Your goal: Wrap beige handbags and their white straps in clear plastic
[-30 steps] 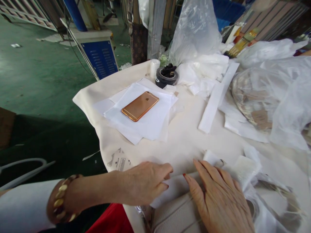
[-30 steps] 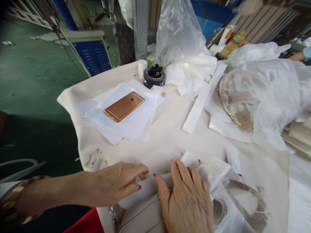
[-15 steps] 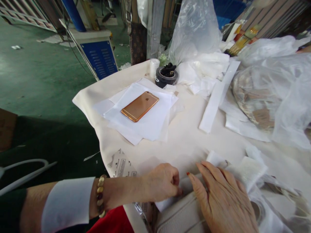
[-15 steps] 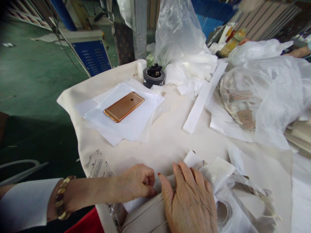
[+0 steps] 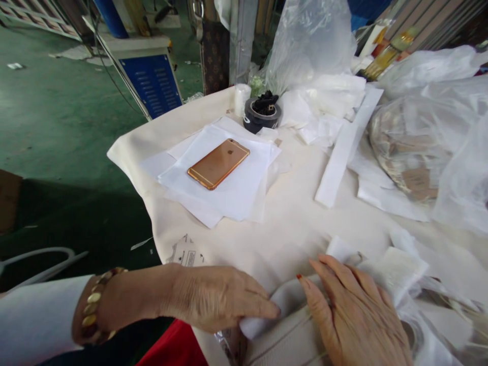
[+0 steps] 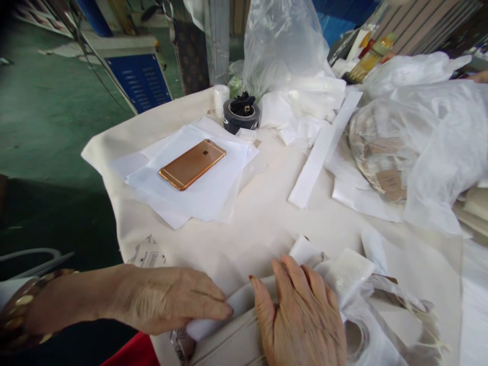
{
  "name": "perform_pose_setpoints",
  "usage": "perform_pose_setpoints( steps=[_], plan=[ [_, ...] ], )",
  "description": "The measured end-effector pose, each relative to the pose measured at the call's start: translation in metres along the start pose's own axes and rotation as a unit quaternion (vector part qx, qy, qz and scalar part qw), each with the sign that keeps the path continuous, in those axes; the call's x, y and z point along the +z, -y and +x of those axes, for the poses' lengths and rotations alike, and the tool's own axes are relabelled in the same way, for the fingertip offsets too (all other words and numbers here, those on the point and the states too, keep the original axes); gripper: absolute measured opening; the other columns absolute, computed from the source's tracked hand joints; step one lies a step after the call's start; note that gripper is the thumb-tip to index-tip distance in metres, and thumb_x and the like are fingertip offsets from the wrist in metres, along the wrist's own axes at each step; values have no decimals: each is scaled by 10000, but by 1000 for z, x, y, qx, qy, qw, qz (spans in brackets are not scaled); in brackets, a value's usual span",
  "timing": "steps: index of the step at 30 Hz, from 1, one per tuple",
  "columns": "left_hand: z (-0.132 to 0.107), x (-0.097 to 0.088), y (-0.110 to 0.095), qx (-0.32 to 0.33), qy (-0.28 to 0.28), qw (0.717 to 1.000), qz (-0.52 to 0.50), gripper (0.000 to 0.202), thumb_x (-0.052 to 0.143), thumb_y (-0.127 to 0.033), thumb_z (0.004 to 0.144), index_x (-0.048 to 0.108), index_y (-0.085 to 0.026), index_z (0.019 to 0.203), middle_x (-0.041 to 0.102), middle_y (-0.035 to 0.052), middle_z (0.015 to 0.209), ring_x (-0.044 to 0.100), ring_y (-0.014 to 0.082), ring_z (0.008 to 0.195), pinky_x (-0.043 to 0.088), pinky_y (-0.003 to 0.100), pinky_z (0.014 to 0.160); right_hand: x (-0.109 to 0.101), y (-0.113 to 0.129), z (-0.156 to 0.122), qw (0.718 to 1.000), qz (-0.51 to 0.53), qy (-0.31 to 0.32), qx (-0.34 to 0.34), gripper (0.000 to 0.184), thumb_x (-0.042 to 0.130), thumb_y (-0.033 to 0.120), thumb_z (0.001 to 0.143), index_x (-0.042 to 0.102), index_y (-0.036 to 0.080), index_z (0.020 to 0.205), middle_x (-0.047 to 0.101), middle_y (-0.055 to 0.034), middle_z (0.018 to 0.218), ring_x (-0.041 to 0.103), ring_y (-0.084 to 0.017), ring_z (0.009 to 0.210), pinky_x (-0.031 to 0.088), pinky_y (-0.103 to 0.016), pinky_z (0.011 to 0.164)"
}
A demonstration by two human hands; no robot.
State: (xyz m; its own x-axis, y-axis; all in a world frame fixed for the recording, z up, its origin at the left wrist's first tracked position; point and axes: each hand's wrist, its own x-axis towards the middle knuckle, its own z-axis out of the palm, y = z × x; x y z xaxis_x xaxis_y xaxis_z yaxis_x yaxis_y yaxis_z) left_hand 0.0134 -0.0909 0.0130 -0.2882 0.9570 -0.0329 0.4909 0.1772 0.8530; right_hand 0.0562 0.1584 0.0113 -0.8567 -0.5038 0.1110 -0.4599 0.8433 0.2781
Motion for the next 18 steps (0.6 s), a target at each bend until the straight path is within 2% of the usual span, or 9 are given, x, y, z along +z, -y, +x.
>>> perform_pose_setpoints(
  steps=[3, 6, 9, 12, 16, 18],
  plan=[
    [8, 0, 3, 39, 10, 983, 178, 253, 358, -115, 919, 594, -139, 1005, 668, 104, 861, 589, 172, 770, 434, 271, 723, 1, -1, -1, 1000, 5, 0, 10, 407, 328, 393, 920, 653, 191, 1059, 639, -74, 1147, 563, -273, 965, 455, -411, 753],
    [18, 4, 5, 76, -11, 962, 264, 104, 521, -110, 854, 593, -158, 796, 646, 39, 752, 538, 147, 641, 418, 280, 632, -1, 0, 1, 1000, 18, -5, 20, 416, 319, 391, 923, 644, 175, 1067, 643, -74, 1133, 567, -267, 952, 453, -409, 751],
    [26, 12, 9, 67, -35, 963, 260, 158, 646, -135, 761, 539, -172, 651, 620, -3, 670, 511, 118, 571, 412, 257, 571, -2, 1, 4, 999, 27, -7, 22, 413, 322, 395, 923, 645, 172, 1054, 653, -72, 1113, 567, -269, 943, 447, -409, 746],
    [33, 22, 12, 24, -56, 970, 233, 207, 662, -156, 735, 503, -178, 604, 602, -13, 609, 513, 110, 531, 377, 253, 481, -2, 2, 5, 999, 34, -9, 34, 401, 350, 409, 917, 646, 171, 1047, 660, -67, 1097, 567, -268, 935, 442, -406, 746],
    [46, 30, 6, -63, -53, 976, 199, 184, 631, -170, 740, 530, -159, 588, 602, 5, 556, 543, 126, 528, 324, 230, 431, -2, 2, 8, 999, 38, -6, 36, 411, 338, 405, 921, 656, 172, 1038, 663, -66, 1097, 565, -275, 941, 438, -410, 751],
    [57, 28, 1, -131, -42, 979, 152, 153, 624, -149, 714, 548, -149, 581, 595, 4, 532, 530, 125, 505, 316, 214, 427, -3, 3, 10, 998, 43, -10, 39, 427, 320, 397, 928, 669, 168, 1018, 672, -68, 1077, 570, -270, 923, 441, -406, 746]
  ],
)
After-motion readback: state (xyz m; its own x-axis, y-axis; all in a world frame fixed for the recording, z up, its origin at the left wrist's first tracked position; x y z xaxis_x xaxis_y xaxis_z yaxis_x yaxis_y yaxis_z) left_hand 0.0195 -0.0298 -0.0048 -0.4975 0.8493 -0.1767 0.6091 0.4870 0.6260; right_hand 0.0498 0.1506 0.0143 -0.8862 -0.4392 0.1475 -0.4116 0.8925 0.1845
